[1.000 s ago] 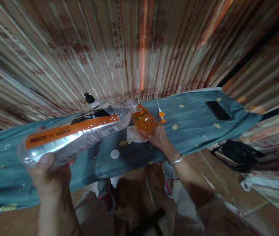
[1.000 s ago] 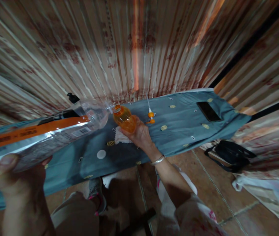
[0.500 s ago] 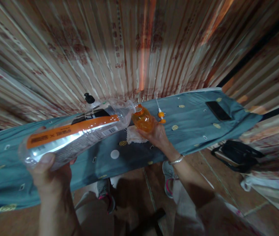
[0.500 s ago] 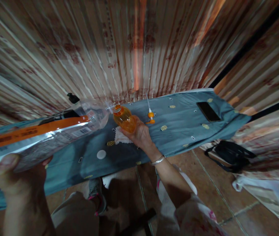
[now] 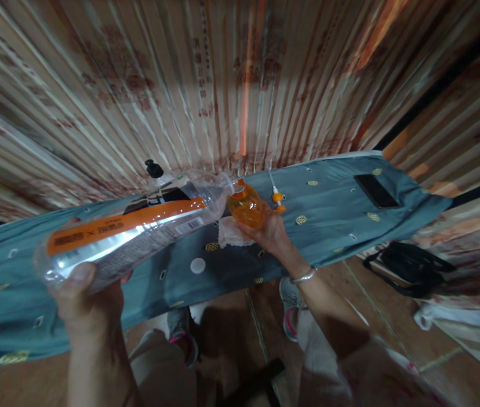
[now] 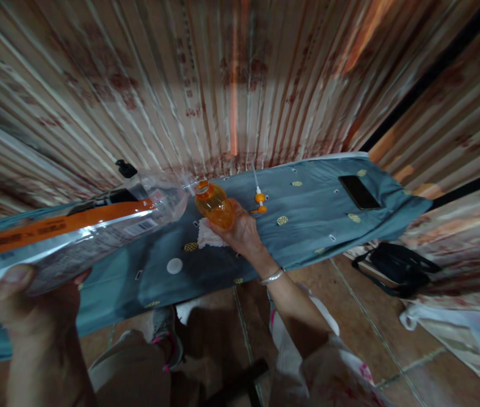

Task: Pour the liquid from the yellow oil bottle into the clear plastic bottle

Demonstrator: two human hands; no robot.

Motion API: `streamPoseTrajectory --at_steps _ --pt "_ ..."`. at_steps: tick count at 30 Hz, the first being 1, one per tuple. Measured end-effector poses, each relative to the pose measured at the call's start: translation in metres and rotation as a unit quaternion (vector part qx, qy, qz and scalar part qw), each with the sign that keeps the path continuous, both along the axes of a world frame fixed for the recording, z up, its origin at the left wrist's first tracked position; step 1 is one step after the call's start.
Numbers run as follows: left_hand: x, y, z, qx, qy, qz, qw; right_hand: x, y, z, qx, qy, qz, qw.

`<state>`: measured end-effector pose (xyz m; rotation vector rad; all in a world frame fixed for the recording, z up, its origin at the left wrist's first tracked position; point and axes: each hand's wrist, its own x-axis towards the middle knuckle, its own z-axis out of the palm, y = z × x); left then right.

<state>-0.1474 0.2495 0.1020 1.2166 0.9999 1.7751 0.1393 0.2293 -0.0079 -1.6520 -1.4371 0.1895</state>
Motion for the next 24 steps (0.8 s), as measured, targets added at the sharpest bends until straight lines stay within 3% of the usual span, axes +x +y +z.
streamPoseTrajectory --at_steps 24 --pt "0.0025 -0.0014 0.0033 -0.004 0.000 0.005 1.000 0.0014 0.0003 -0.0024 0.001 0.006 0.005 1.000"
